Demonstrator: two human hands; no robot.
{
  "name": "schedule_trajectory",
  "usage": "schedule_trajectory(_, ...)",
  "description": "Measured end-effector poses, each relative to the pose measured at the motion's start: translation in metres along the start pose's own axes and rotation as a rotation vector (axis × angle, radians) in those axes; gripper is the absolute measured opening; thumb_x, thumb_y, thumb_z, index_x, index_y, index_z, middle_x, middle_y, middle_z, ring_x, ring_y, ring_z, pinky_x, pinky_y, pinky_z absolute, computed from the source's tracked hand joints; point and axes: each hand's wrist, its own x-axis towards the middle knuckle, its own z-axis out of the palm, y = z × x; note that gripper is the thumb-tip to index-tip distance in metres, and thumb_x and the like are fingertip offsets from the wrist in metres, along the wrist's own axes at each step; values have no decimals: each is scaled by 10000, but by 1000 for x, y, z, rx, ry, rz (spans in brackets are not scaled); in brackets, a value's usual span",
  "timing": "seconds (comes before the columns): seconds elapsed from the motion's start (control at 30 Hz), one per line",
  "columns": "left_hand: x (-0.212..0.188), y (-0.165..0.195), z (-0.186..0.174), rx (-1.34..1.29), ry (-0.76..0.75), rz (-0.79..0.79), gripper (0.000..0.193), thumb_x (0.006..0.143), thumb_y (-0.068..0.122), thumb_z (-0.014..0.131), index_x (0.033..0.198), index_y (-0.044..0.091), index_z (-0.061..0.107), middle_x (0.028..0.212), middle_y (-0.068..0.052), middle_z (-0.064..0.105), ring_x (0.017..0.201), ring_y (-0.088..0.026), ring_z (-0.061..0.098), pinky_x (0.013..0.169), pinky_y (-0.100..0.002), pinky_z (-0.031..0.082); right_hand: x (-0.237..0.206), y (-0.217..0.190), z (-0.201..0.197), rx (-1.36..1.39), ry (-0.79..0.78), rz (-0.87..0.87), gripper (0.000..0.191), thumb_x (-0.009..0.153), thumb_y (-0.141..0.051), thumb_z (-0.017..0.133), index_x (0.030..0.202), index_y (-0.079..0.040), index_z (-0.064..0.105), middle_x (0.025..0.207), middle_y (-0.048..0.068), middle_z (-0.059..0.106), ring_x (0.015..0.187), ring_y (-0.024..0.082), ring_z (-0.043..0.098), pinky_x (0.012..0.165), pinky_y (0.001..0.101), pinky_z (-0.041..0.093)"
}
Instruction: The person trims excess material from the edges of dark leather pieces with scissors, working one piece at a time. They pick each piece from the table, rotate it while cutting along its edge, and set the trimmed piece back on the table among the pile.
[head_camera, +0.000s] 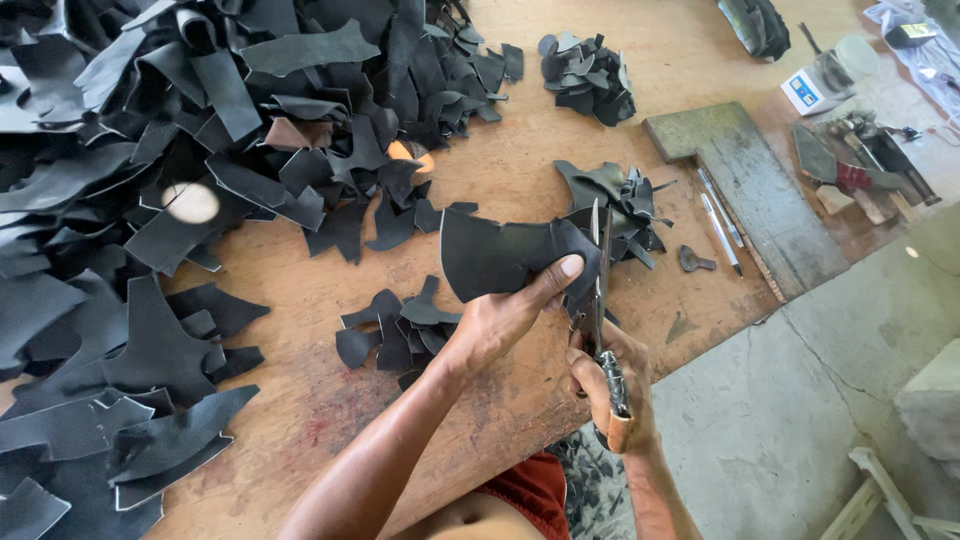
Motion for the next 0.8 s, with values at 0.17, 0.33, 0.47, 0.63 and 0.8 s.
schedule_trajectory(0.17, 3, -5, -4, -24, -47, 22, 390, 898, 455, 729, 961, 72, 761, 760, 29, 669, 690, -85, 601, 618, -268, 522, -3, 19, -1, 33, 5, -2, 148, 839, -180, 600, 766, -51, 598, 541, 14, 559, 426, 99, 553, 400, 271, 457)
schedule_trajectory(0.33, 6, -16, -7, 64, -79, -2, 381, 890, 452, 735, 936, 75, 769, 705, 4, 670, 634, -93, 607, 568, -283, 510, -9, 43, -4, -48, 23, -10, 116, 835, -151, 598, 739, -86, 597, 534, 17, 577, 378, 89, 549, 333, 266, 475)
schedule_trajectory(0.47, 5, -25, -8, 52, -91, -16, 352, 884, 419, 750, 961, 76, 768, 738, 7, 695, 651, -88, 629, 581, -269, 538, -17, 53, -2, -89, 41, 113, 129, 839, -110, 607, 715, -74, 612, 523, 22, 609, 353, 92, 555, 322, 275, 445)
schedule_trajectory(0.63, 7, -26, -8, 5, -148, 17, 339, 933, 387, 724, 1049, 70, 755, 796, -2, 701, 681, -93, 623, 597, -265, 528, -29, 50, 4, -22, 91, 169, 174, 887, -83, 648, 720, -43, 618, 558, 13, 588, 395, 79, 547, 342, 257, 441)
schedule_trajectory(0.8, 12, -27, -12, -358, -257, -92, 268, 891, 319, 723, 1044, 99, 710, 859, 3, 760, 712, -127, 731, 666, -296, 635, -33, 50, -3, 98, 24, 209, 172, 932, -130, 656, 795, -40, 605, 585, -4, 568, 438, 68, 537, 365, 246, 463)
